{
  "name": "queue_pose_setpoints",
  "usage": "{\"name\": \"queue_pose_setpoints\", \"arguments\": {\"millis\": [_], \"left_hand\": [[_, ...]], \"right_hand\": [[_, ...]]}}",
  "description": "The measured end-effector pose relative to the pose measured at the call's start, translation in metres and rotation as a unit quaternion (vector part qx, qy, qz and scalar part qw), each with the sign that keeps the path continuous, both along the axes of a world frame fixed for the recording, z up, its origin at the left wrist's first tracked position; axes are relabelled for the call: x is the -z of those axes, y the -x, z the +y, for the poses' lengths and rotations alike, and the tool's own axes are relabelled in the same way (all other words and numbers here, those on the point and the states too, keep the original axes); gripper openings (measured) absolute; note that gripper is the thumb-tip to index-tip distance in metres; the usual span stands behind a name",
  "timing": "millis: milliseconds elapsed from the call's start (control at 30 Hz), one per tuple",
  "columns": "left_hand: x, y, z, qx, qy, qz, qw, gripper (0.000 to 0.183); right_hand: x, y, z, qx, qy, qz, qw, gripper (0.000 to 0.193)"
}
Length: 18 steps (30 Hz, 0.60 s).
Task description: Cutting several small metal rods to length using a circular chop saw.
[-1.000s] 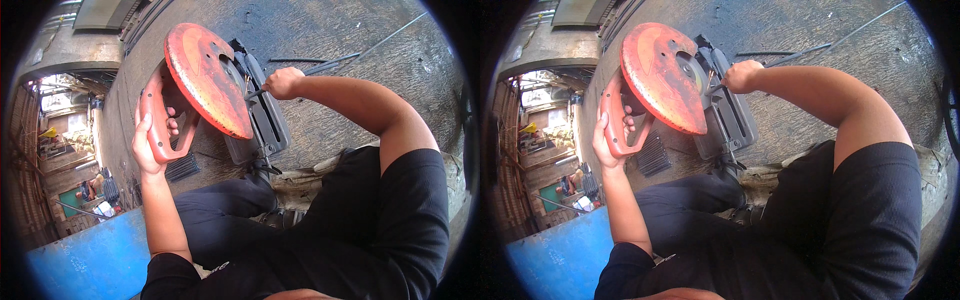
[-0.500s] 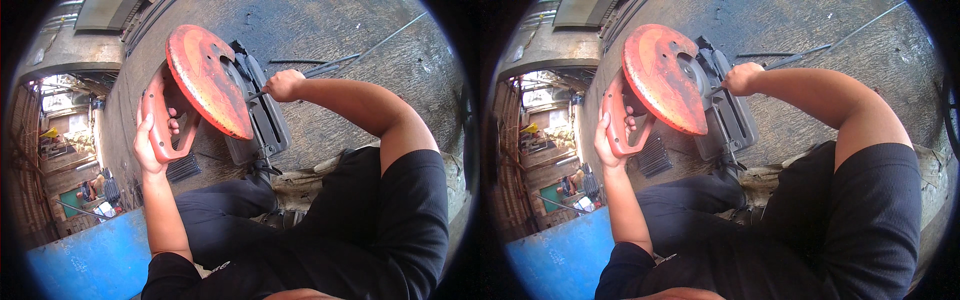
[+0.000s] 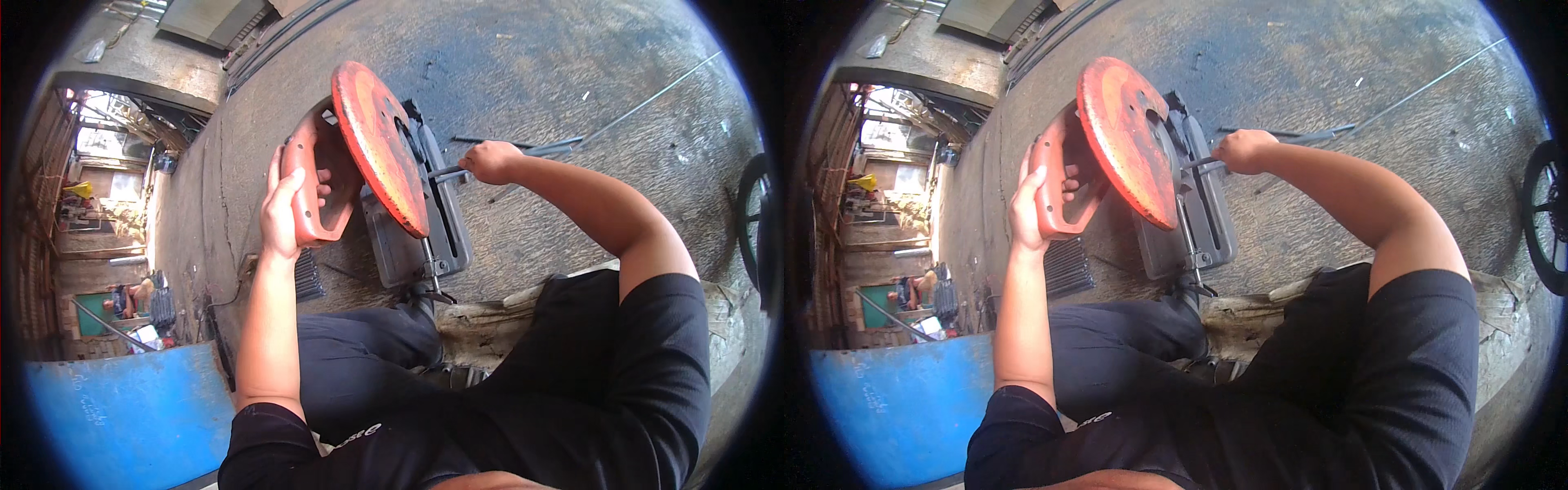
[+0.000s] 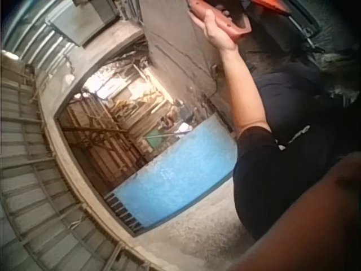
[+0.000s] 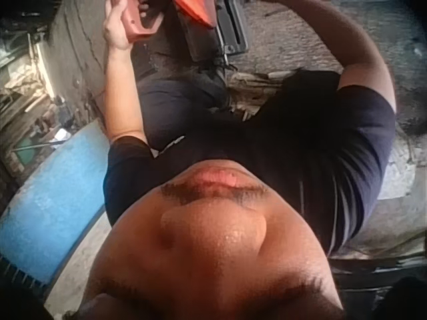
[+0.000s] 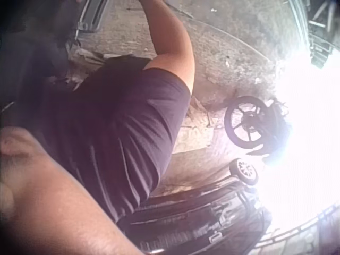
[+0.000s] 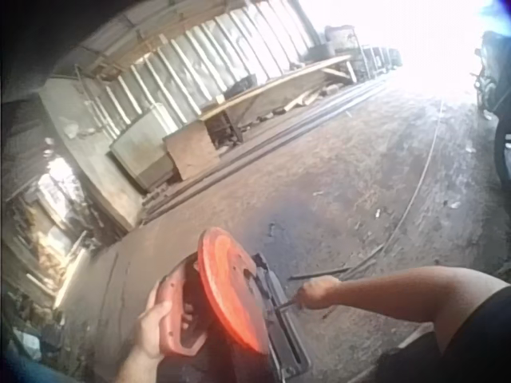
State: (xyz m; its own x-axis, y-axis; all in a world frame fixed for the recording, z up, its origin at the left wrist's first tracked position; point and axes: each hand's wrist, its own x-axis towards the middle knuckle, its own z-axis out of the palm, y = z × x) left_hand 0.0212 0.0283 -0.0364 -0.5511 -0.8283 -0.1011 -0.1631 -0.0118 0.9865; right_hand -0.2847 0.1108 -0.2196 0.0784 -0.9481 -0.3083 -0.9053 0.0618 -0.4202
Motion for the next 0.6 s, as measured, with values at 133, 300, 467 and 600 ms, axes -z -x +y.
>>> {"name": "queue_pose_setpoints", "arguments": {"millis": [133, 300, 467, 600], "left_hand": [[0.003, 0.002, 0.001, -0.08, 0.159, 0.025, 0.984, 0.07], [-0.02, -0.008, 0.021, -0.111, 0.459, -0.102, 0.876, 0.041], [-0.066, -0.017, 0.09, 0.088, 0.181, 0.046, 0.978, 0.03], [-0.076, -0.034, 0.118, 0.132, 0.188, 0.129, 0.965, 0.033]], "right_hand": [[-0.055, 0.021, 0.023, 0.142, 0.033, -0.134, 0.98, 0.043], [-0.169, -0.029, 0.061, 0.199, 0.062, -0.546, 0.812, 0.037], [-0.208, -0.112, 0.088, 0.121, 0.033, -0.722, 0.68, 0.043], [-0.23, -0.178, 0.112, 0.099, -0.006, -0.782, 0.615, 0.047]]}}
